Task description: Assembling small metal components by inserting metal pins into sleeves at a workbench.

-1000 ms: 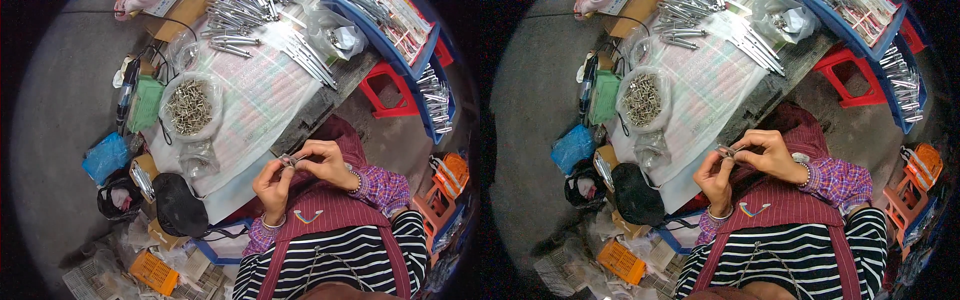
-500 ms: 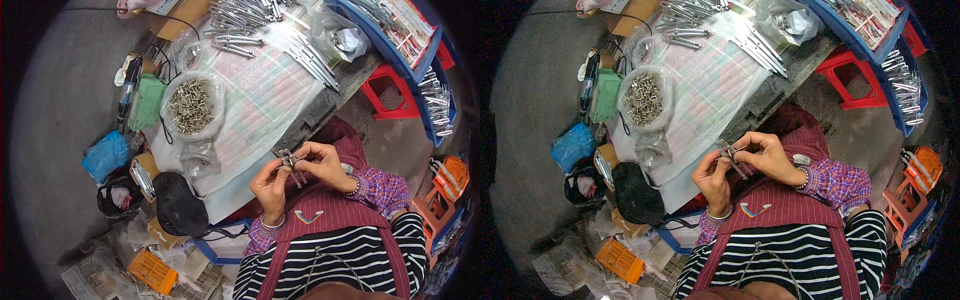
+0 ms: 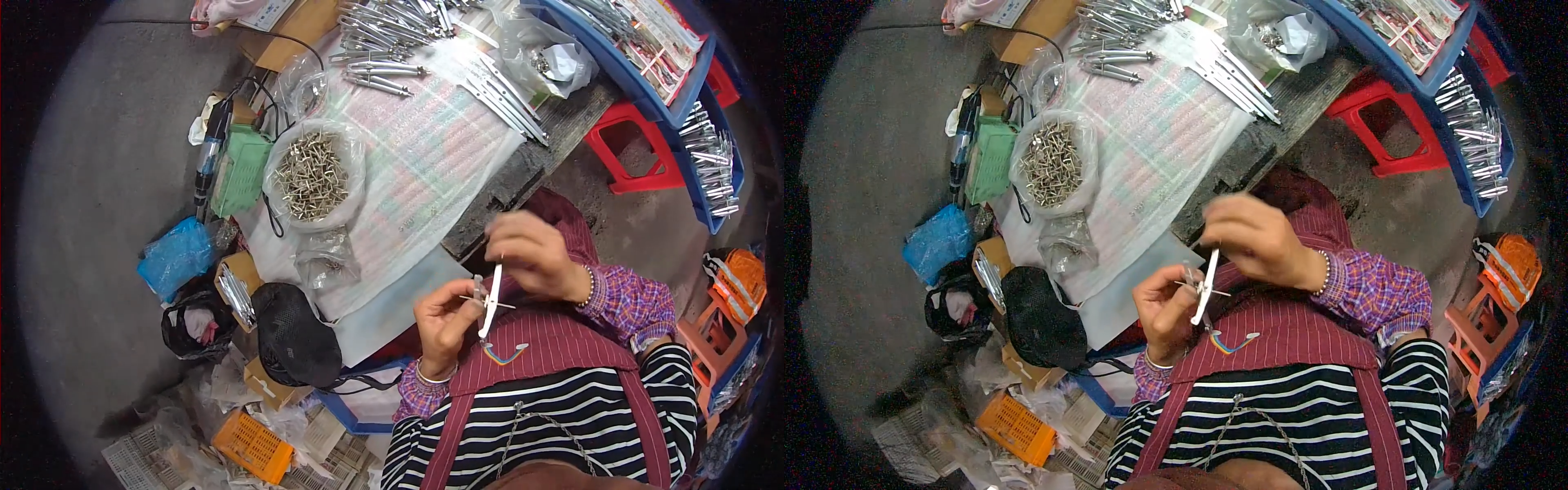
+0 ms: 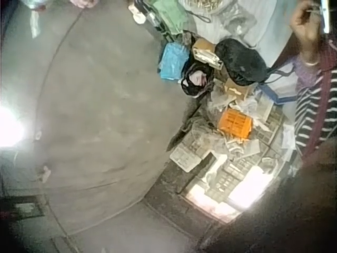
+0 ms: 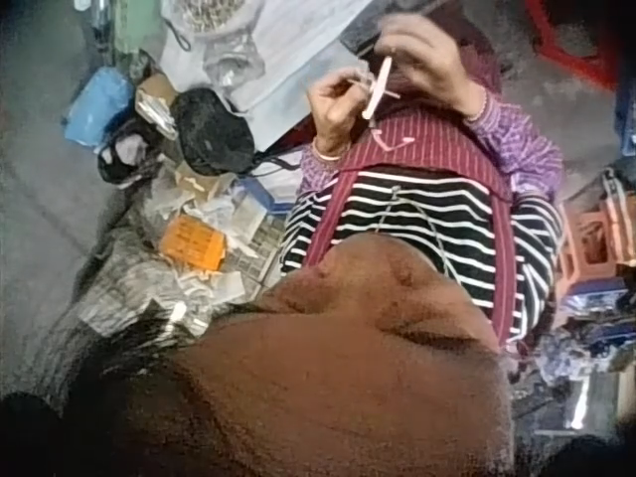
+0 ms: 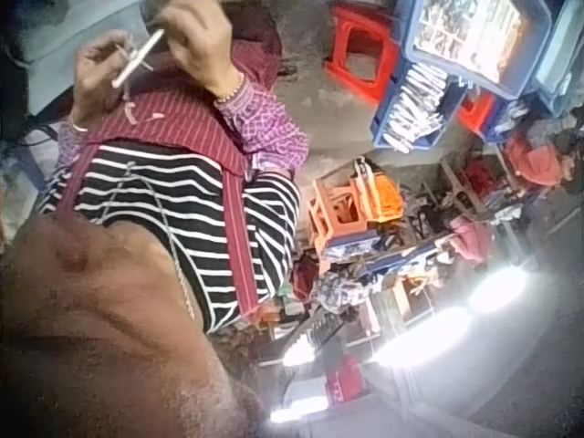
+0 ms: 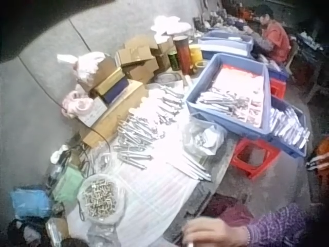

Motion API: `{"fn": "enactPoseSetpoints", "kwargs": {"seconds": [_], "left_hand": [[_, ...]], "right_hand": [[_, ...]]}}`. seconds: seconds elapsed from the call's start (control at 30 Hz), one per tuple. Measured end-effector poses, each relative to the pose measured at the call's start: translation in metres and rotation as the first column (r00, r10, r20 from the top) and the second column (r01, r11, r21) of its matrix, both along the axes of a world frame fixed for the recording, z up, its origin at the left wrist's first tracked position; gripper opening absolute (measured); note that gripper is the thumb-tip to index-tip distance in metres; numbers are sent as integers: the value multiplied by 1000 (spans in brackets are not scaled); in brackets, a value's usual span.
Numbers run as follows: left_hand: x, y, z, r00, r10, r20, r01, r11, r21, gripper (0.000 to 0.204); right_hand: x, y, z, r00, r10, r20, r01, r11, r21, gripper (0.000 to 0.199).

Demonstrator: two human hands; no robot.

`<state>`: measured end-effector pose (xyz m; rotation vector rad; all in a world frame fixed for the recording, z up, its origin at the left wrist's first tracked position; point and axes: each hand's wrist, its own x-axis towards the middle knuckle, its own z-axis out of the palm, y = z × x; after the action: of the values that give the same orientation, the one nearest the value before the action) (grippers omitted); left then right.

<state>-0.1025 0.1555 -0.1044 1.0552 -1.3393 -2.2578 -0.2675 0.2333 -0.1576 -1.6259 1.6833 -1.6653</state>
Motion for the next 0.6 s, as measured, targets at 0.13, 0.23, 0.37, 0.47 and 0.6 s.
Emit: {"fn": "enactPoseSetpoints", "kwargs": {"seconds": [0.13,0.23,0.37,0.47,0.6], "left_hand": [[6,4,-15,999,-34,25,39,963,-267,11],[4,9,-21,996,72,51,-40,884,-467,12],[5,3,-33,986,160,41,-108,813,-573,12],[3,4,-36,973,230,36,-175,825,-537,11],[1,6,-36,960,282,4,-249,855,-455,12]], "right_hand": [[-11,-14,26,939,-123,320,112,992,50,50],[-4,-13,43,935,-9,355,-36,992,120,62],[17,1,33,820,97,564,-269,935,230,83],[30,9,18,712,67,699,-316,919,235,74],[40,13,6,604,24,797,-367,896,251,48]]}}
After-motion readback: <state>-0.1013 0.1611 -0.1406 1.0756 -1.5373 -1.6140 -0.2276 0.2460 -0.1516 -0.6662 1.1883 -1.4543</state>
